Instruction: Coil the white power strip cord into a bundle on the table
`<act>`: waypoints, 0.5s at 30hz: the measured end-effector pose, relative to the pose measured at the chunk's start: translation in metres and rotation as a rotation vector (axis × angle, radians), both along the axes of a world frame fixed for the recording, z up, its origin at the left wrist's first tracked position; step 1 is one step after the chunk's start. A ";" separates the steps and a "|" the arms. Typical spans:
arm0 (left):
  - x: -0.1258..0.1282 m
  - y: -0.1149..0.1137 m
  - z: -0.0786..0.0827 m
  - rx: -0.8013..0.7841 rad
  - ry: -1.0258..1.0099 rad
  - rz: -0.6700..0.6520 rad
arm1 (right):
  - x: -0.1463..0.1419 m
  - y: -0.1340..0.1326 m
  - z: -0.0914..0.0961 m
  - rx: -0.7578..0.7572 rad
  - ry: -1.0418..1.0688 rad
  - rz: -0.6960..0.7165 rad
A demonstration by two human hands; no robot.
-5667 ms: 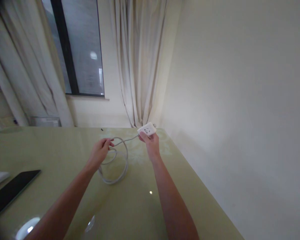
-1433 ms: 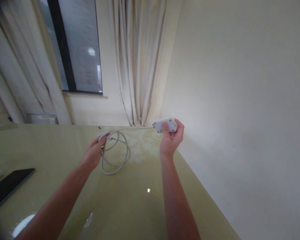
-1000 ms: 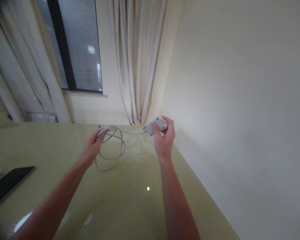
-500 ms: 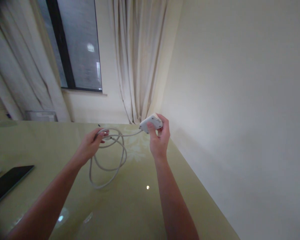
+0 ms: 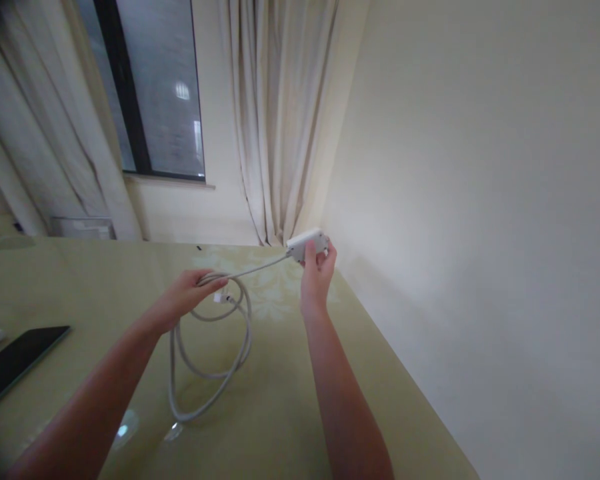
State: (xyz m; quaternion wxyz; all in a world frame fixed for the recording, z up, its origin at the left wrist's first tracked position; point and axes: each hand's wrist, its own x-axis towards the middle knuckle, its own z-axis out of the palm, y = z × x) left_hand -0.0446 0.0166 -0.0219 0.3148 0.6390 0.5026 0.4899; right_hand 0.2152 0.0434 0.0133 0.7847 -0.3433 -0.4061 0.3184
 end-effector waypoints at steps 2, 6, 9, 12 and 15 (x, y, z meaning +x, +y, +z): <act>0.004 -0.003 0.003 -0.029 -0.142 0.054 | 0.002 0.011 -0.011 -0.227 0.088 0.093; 0.015 -0.006 0.008 -0.082 -0.418 0.100 | -0.009 0.017 -0.034 -0.538 0.111 0.414; 0.019 -0.006 0.013 -0.110 -0.632 0.126 | -0.028 0.010 -0.047 -0.576 -0.190 0.600; 0.018 -0.006 0.018 -0.112 -0.772 0.164 | -0.046 0.001 -0.054 -0.429 -0.585 0.552; 0.015 -0.006 0.019 -0.118 -0.815 0.180 | -0.050 -0.003 -0.052 -0.207 -0.785 0.309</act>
